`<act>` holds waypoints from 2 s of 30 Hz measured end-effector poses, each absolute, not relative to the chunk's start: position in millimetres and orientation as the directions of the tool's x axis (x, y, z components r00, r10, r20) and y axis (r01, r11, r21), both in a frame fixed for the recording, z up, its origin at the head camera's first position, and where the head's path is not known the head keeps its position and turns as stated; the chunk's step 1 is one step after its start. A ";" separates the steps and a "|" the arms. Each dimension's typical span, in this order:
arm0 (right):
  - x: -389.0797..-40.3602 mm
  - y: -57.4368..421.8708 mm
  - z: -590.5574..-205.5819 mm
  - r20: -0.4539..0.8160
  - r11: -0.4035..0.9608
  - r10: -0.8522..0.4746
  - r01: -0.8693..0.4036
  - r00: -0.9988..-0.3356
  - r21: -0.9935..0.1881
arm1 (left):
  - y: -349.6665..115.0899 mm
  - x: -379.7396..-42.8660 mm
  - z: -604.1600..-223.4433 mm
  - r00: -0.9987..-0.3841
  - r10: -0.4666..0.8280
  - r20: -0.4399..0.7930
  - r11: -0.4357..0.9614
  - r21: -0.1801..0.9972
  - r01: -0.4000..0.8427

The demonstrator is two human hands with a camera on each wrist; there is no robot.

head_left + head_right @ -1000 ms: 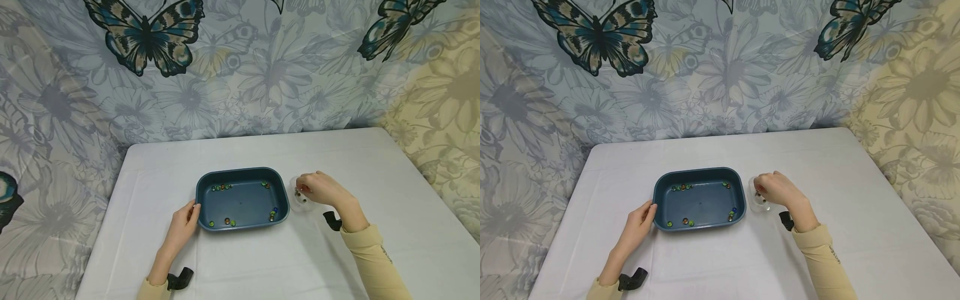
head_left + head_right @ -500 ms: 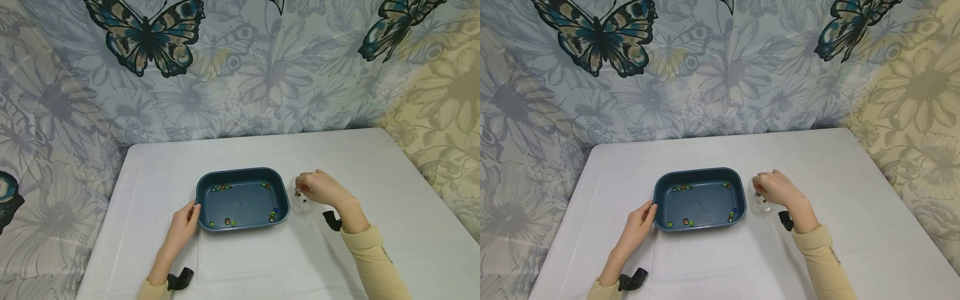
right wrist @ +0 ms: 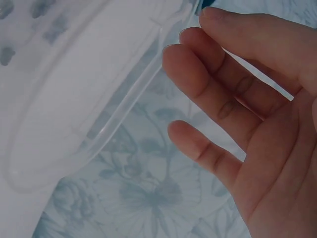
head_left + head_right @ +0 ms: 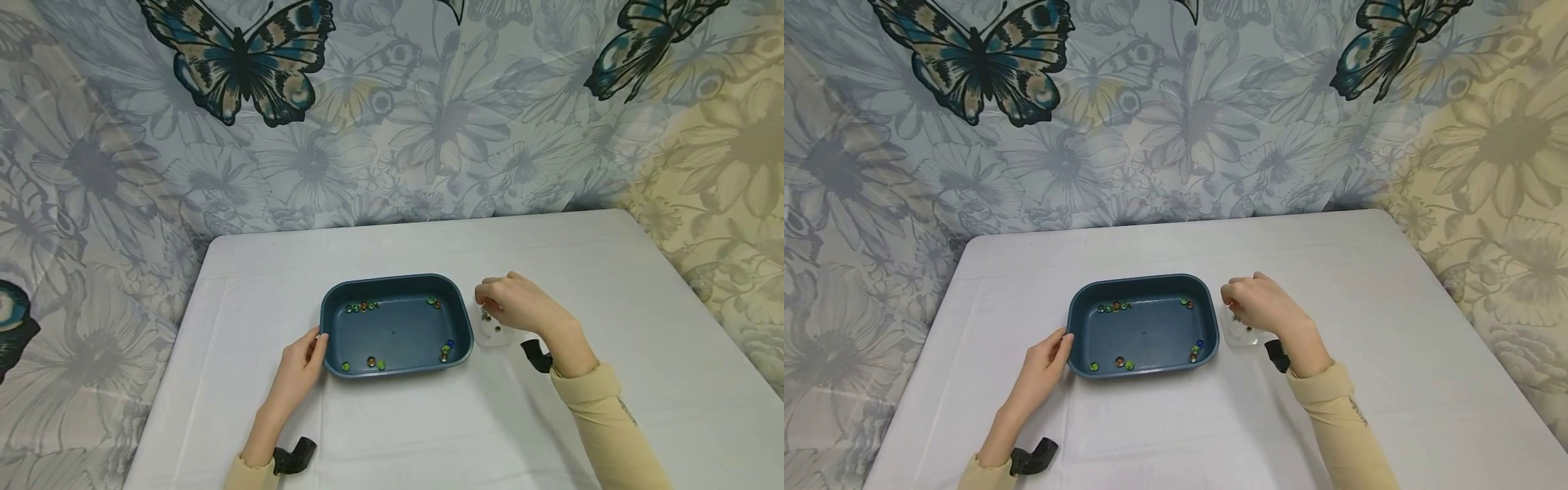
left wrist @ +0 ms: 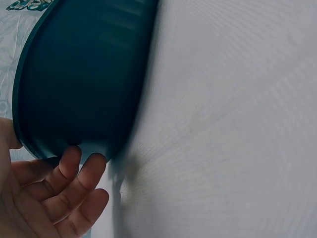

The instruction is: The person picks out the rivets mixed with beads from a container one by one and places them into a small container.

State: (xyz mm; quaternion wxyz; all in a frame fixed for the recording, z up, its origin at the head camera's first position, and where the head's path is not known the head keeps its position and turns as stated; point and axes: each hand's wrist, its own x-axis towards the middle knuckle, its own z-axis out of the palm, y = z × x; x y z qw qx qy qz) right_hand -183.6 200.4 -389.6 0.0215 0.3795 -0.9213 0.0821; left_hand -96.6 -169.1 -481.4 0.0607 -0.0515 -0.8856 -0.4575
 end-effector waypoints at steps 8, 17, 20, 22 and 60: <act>-186.0 190.2 -385.8 0.072 0.691 -0.708 -0.710 -0.702 -0.132 | -168.7 -96.1 -481.2 -0.989 0.033 0.145 0.570 0.810 0.138; -188.5 176.5 -382.6 0.079 0.669 -0.728 -0.731 -0.681 -0.135 | -169.0 -96.5 -481.0 -0.989 0.027 0.145 0.578 0.805 0.134; -189.6 172.2 -382.4 0.088 0.658 -0.736 -0.740 -0.671 -0.139 | -168.7 -96.9 -482.0 -0.988 0.028 0.152 0.578 0.804 0.140; -190.3 169.4 -382.7 0.095 0.653 -0.740 -0.745 -0.666 -0.138 | -168.8 -97.1 -482.8 -0.987 0.029 0.158 0.578 0.803 0.146; -199.9 113.1 -384.5 0.016 0.558 -0.827 -0.825 -0.562 -0.092 | -169.6 -96.7 -482.4 -0.988 0.028 0.149 0.564 0.814 0.139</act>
